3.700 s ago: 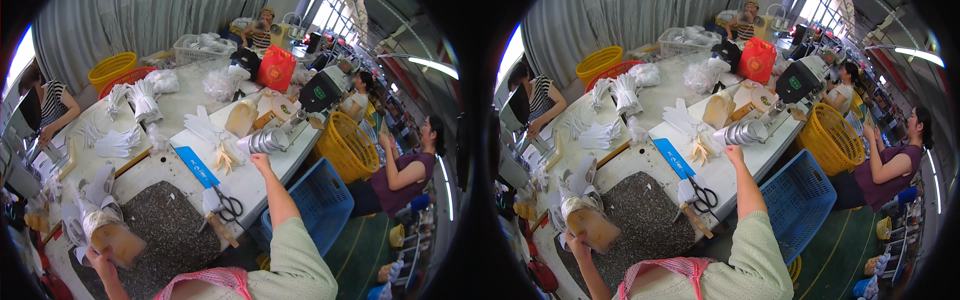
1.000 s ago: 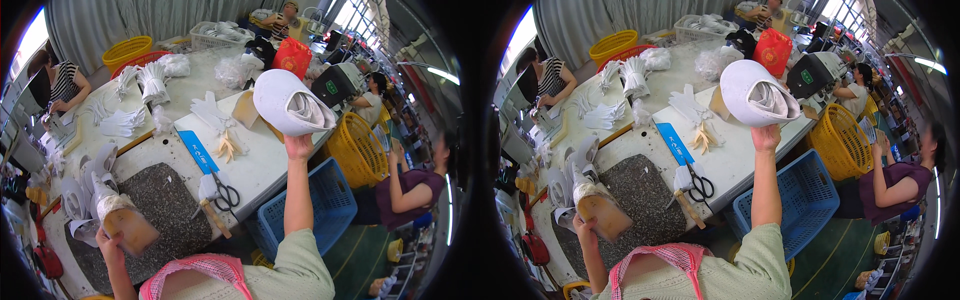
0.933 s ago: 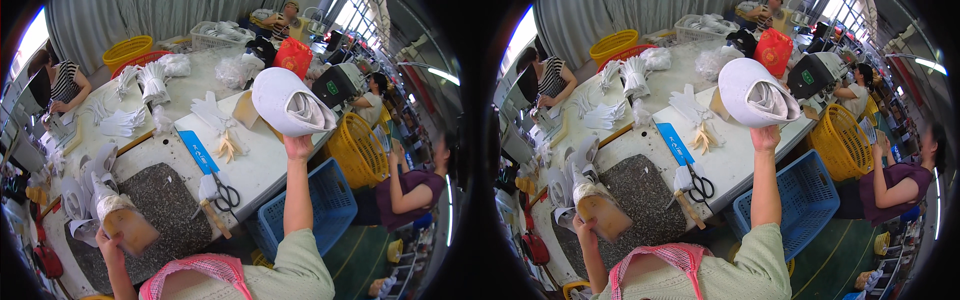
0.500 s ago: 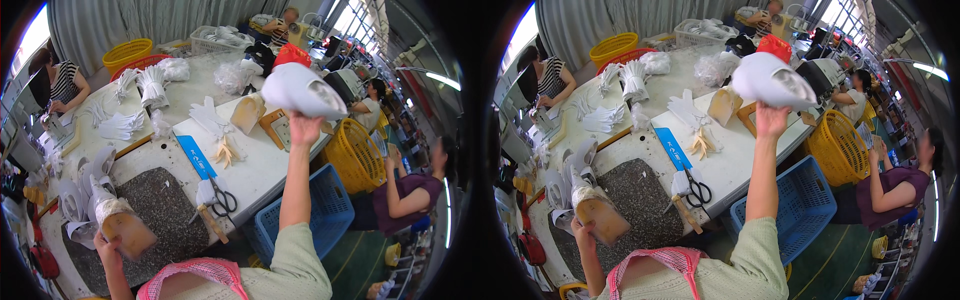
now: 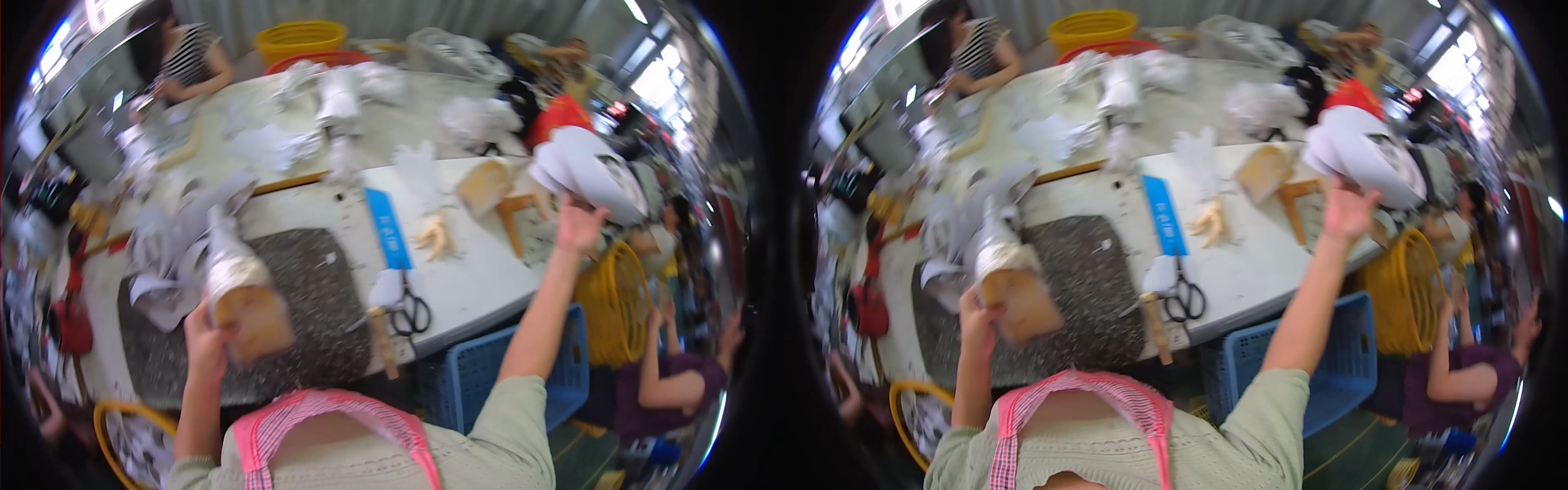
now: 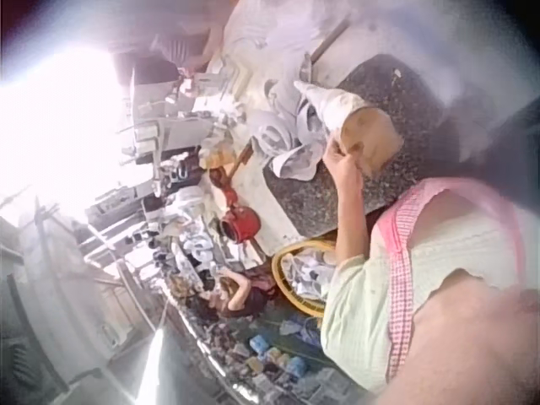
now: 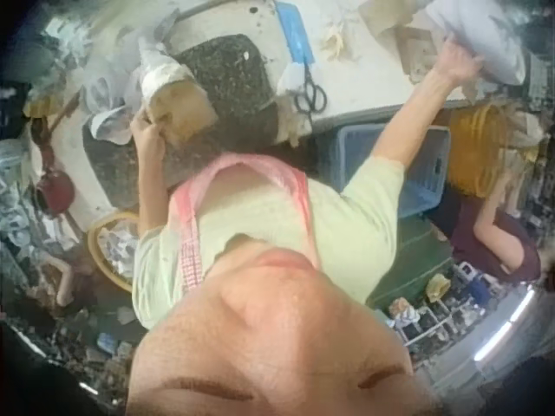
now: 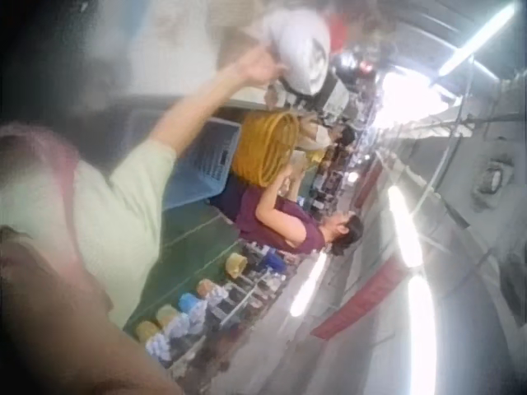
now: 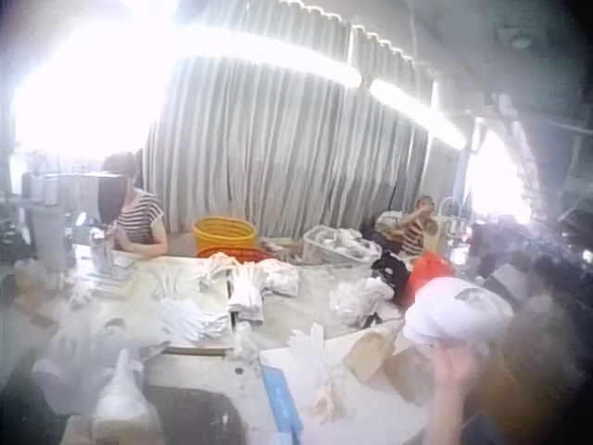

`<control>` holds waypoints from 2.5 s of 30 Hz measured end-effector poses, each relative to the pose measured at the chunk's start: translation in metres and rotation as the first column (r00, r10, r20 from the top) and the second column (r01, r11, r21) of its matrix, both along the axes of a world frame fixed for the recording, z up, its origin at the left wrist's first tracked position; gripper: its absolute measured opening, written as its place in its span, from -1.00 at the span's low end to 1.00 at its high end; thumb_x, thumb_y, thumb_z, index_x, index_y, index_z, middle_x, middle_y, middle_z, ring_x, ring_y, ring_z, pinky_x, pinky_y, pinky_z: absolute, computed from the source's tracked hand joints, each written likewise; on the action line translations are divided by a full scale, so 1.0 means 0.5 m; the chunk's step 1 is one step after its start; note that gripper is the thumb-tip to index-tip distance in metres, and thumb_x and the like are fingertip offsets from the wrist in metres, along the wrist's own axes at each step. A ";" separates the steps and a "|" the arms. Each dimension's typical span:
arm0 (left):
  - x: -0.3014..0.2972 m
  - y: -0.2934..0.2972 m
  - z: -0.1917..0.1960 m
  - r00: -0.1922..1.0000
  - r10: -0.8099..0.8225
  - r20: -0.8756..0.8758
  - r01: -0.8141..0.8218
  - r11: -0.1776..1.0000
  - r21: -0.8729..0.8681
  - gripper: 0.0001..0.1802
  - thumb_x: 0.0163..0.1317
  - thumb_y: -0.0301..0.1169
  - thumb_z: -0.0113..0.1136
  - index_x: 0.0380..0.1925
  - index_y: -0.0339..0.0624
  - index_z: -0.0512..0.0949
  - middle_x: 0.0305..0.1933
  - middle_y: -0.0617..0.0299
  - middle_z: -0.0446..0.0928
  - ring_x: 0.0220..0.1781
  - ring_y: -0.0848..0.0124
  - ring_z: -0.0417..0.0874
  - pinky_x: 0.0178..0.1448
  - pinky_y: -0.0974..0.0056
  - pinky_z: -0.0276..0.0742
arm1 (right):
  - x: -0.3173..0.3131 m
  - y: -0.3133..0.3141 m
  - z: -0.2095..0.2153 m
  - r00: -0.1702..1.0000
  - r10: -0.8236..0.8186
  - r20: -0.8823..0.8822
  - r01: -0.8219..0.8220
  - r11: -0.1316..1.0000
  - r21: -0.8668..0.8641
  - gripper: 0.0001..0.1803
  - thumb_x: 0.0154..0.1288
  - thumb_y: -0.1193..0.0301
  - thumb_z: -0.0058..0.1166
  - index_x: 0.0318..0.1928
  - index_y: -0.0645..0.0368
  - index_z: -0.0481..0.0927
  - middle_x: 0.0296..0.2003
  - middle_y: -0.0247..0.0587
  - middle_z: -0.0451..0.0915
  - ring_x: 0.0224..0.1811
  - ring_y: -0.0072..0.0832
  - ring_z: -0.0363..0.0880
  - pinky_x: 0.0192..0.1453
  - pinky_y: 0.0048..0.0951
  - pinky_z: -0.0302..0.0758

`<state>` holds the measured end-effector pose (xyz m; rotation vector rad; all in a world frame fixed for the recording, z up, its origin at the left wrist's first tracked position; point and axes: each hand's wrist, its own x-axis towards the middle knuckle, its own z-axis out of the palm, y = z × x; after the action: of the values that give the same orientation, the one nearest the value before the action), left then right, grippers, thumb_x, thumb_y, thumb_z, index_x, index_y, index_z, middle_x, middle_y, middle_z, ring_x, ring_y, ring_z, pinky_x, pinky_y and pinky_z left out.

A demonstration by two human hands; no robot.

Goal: The person assembles shoe uppers by fitting and pressing pieces together by hand and with a wooden tool, carries the assembled pieces to place them into a plastic crate, and returns to sort materials at the workbench.

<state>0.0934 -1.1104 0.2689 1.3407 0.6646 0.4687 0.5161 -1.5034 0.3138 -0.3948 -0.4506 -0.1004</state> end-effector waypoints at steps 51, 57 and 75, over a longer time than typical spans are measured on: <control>0.297 0.297 -0.429 0.886 0.143 -0.441 0.462 -0.188 0.867 -0.65 0.08 -0.43 -0.11 -0.09 -0.12 0.47 0.36 0.26 0.04 0.42 0.16 -0.09 0.28 -0.22 -0.02 | -0.184 0.114 -0.062 0.920 -0.365 -0.144 0.202 0.754 -0.625 -0.60 0.06 0.48 0.16 -0.03 0.20 0.46 -0.12 -0.30 0.49 -0.07 -0.43 0.43 0.03 -0.28 0.36; 0.303 0.278 -0.403 0.733 0.110 -0.672 0.680 -0.089 0.728 -0.52 0.09 -0.43 -0.08 0.09 -0.17 0.35 0.35 0.20 0.04 0.39 0.15 -0.01 0.29 -0.18 0.00 | 0.007 0.115 0.147 0.928 -0.370 0.029 0.298 0.696 -0.653 -0.66 -0.01 0.45 0.24 -0.17 0.25 0.51 -0.26 -0.31 0.53 -0.23 -0.52 0.46 -0.13 -0.48 0.37; 0.156 0.127 -0.056 0.562 -0.116 -0.819 0.821 0.204 0.534 -0.74 0.01 -0.21 0.18 -0.47 -0.19 0.61 -0.27 0.06 0.57 -0.17 0.16 0.57 -0.10 0.13 0.46 | -0.013 0.179 0.167 0.713 -0.497 0.495 0.673 0.288 -0.681 -0.74 -0.08 0.43 0.27 -0.35 0.31 0.59 -0.35 -0.28 0.49 -0.30 -0.54 0.44 -0.16 -0.49 0.35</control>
<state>0.1713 -1.0468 0.2410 2.8008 0.3710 -0.3624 0.5094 -1.4141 0.3974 -1.5590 -0.4998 -0.6950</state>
